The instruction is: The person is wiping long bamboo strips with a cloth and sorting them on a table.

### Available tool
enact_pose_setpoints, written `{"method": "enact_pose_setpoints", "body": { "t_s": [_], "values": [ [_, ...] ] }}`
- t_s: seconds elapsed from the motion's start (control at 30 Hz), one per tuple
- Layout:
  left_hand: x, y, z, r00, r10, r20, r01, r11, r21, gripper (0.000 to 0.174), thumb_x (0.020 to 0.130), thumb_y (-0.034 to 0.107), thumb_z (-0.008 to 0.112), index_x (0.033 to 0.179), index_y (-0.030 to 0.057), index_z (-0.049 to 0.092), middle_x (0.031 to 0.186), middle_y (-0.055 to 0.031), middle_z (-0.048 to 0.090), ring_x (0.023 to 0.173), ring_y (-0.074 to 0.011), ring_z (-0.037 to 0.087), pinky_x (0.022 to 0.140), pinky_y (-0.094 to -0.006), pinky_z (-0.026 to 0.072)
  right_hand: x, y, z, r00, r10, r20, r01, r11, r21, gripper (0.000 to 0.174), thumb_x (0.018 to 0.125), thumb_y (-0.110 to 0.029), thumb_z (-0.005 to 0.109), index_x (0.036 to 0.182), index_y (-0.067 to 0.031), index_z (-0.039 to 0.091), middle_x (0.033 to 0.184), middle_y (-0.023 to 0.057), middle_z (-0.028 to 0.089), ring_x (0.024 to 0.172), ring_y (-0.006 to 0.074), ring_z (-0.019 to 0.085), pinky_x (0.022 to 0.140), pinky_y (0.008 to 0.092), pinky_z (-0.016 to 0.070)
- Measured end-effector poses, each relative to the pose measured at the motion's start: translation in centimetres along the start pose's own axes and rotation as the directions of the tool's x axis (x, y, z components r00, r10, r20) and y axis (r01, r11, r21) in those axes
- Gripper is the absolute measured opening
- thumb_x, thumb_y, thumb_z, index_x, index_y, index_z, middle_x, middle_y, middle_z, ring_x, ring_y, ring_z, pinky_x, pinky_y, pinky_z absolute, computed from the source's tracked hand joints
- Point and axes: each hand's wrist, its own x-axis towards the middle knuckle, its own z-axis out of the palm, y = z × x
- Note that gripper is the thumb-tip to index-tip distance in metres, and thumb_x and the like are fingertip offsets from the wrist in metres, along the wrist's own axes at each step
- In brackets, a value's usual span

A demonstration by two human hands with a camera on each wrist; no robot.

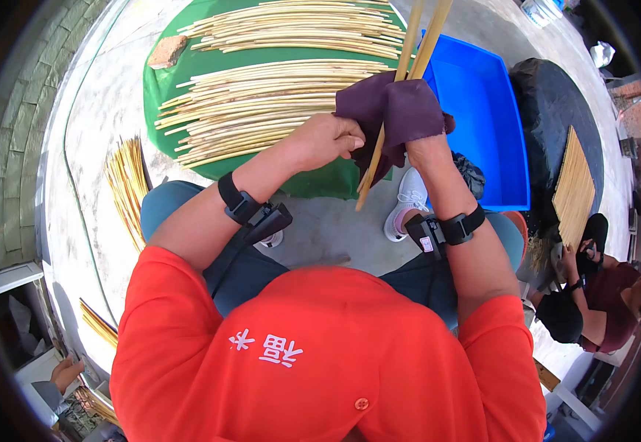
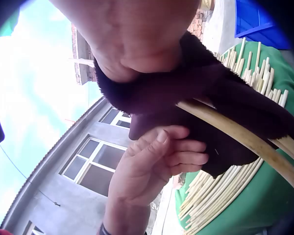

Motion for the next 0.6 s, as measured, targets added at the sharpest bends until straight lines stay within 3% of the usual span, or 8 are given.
{"method": "enact_pose_setpoints", "body": {
  "t_s": [0.07, 0.17, 0.23, 0.37, 0.43, 0.47, 0.53, 0.6],
  "values": [
    [-0.2, 0.0, -1.8, 0.993, -0.091, -0.075, 0.078, 0.984, -0.160, 0.024, 0.092, 0.020, 0.051, 0.103, -0.0004, 0.055, 0.091, -0.0084, 0.061, 0.081, -0.0164, 0.061, 0.072, -0.0284, 0.0494, 0.0, 0.0, 1.0, 0.998, -0.049, 0.038, 0.050, 0.999, -0.009, 0.016, 0.056, -0.009, 0.063, 0.068, -0.0035, 0.055, 0.062, 0.0148, 0.056, 0.065, 0.0289, 0.058, 0.056, 0.0354, 0.0464],
    [0.0, 0.6, -4.0, 0.909, 0.056, -0.412, -0.228, 0.895, -0.382, 0.031, 0.091, 0.026, 0.052, 0.109, 0.0005, 0.054, 0.097, -0.0119, 0.061, 0.091, -0.0201, 0.060, 0.077, -0.0323, 0.0489, 0.8, -2.1, -0.5, 0.941, -0.101, 0.324, 0.136, 0.987, -0.087, 0.017, 0.053, -0.007, 0.064, 0.069, -0.0032, 0.059, 0.056, 0.0119, 0.058, 0.056, 0.0275, 0.061, 0.052, 0.0350, 0.0479],
    [0.0, 1.8, -2.8, 0.790, 0.202, -0.579, -0.557, 0.630, -0.541, 0.034, 0.091, 0.030, 0.052, 0.108, 0.0013, 0.054, 0.100, -0.0160, 0.060, 0.099, -0.0254, 0.059, 0.082, -0.0355, 0.0481, 0.3, -2.4, 0.9, 0.865, -0.256, 0.431, 0.275, 0.961, 0.017, 0.019, 0.057, -0.008, 0.064, 0.074, -0.0032, 0.058, 0.061, 0.0124, 0.058, 0.062, 0.0254, 0.061, 0.056, 0.0334, 0.0474],
    [-0.3, 1.2, -1.9, 0.956, 0.243, -0.165, -0.265, 0.472, -0.841, 0.034, 0.091, 0.033, 0.048, 0.106, 0.0018, 0.054, 0.105, -0.0209, 0.059, 0.102, -0.0311, 0.058, 0.088, -0.0402, 0.0469, -2.1, -3.6, 3.1, 0.935, -0.329, 0.129, 0.228, 0.841, 0.491, 0.018, 0.061, -0.008, 0.060, 0.077, -0.0033, 0.058, 0.068, 0.0132, 0.057, 0.070, 0.0234, 0.059, 0.062, 0.0318, 0.0464],
    [-0.4, 0.8, -1.9, 0.960, 0.224, -0.168, -0.254, 0.441, -0.861, 0.034, 0.092, 0.033, 0.047, 0.104, 0.0024, 0.055, 0.104, -0.0200, 0.060, 0.103, -0.0319, 0.057, 0.089, -0.0420, 0.0467, -1.6, -4.5, 1.5, 0.819, -0.005, 0.573, -0.540, 0.329, 0.775, 0.014, 0.064, -0.007, 0.057, 0.077, -0.0034, 0.058, 0.073, 0.0142, 0.055, 0.075, 0.0225, 0.057, 0.066, 0.0307, 0.0454],
    [-0.4, 0.5, -1.9, 0.961, 0.221, -0.166, -0.244, 0.397, -0.885, 0.033, 0.092, 0.034, 0.047, 0.102, 0.0033, 0.054, 0.097, -0.0177, 0.061, 0.097, -0.0301, 0.059, 0.088, -0.0418, 0.0472, -1.8, -4.3, 2.1, 0.820, -0.005, 0.572, -0.539, 0.330, 0.775, 0.014, 0.064, -0.007, 0.057, 0.077, -0.0034, 0.058, 0.073, 0.0142, 0.055, 0.075, 0.0225, 0.057, 0.066, 0.0307, 0.0454],
    [-0.2, 0.1, -1.7, 0.962, 0.221, -0.161, -0.233, 0.353, -0.906, 0.032, 0.092, 0.035, 0.046, 0.100, 0.0043, 0.054, 0.091, -0.0154, 0.062, 0.092, -0.0282, 0.061, 0.087, -0.0415, 0.0476, -2.2, -3.6, 3.9, 0.907, -0.230, 0.352, -0.095, 0.704, 0.703, 0.013, 0.065, -0.005, 0.055, 0.077, -0.0035, 0.058, 0.072, 0.0141, 0.056, 0.073, 0.0242, 0.058, 0.064, 0.0314, 0.0458],
    [0.1, 0.1, -1.1, 0.942, 0.256, -0.216, -0.275, 0.224, -0.935, 0.032, 0.091, 0.037, 0.046, 0.098, 0.0066, 0.053, 0.077, -0.0100, 0.057, 0.074, -0.0222, 0.059, 0.080, -0.0396, 0.0491, -0.7, -4.4, -0.2, 0.851, -0.271, 0.451, -0.042, 0.820, 0.571, 0.012, 0.065, -0.005, 0.054, 0.077, -0.0035, 0.058, 0.072, 0.0141, 0.056, 0.073, 0.0244, 0.058, 0.063, 0.0318, 0.0458]
  ]
}}
